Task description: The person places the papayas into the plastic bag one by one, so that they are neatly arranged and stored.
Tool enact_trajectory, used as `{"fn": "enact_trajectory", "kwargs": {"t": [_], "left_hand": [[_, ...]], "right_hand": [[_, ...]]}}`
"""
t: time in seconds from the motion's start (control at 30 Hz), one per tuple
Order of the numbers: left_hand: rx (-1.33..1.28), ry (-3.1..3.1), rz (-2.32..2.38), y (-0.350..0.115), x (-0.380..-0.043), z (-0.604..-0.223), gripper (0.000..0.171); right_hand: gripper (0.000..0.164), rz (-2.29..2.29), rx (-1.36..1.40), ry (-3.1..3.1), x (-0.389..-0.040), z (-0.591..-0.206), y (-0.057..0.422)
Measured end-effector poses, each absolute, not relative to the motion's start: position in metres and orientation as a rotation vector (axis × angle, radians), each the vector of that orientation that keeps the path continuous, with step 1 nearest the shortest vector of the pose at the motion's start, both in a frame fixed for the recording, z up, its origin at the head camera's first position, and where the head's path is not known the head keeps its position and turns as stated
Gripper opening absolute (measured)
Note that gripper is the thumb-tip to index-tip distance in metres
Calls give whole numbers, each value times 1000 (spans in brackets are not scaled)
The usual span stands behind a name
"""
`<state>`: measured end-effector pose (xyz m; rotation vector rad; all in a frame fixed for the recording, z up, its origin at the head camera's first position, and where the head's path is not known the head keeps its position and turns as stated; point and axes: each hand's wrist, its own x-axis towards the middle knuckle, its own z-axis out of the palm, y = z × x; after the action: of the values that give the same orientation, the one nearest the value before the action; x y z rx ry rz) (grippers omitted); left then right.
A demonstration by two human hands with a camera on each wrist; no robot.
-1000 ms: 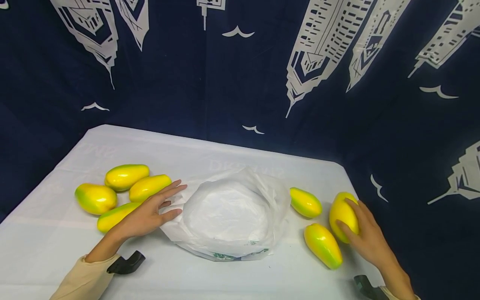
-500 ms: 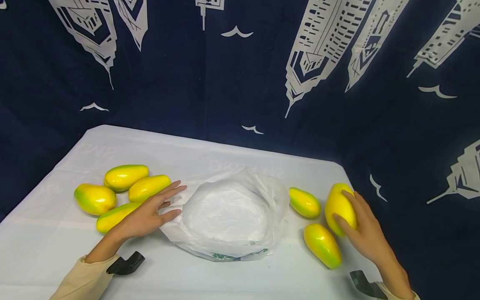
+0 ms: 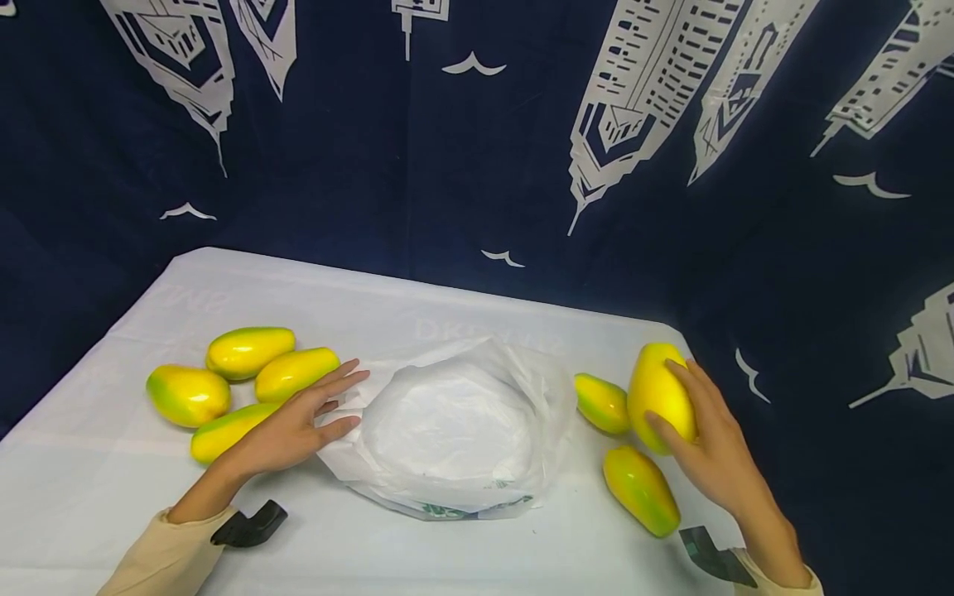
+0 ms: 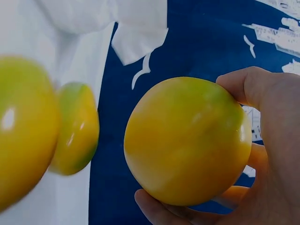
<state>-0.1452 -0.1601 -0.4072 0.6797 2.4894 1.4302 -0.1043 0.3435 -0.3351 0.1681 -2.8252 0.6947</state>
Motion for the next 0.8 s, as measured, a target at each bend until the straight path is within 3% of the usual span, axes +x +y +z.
{"fn": "enact_trajectory", "kwargs": {"t": [0.8], "left_hand": [[673, 2494, 1440, -160, -146, -409, 63]], "right_hand": [[80, 851, 435, -2771, -117, -318, 281]]}}
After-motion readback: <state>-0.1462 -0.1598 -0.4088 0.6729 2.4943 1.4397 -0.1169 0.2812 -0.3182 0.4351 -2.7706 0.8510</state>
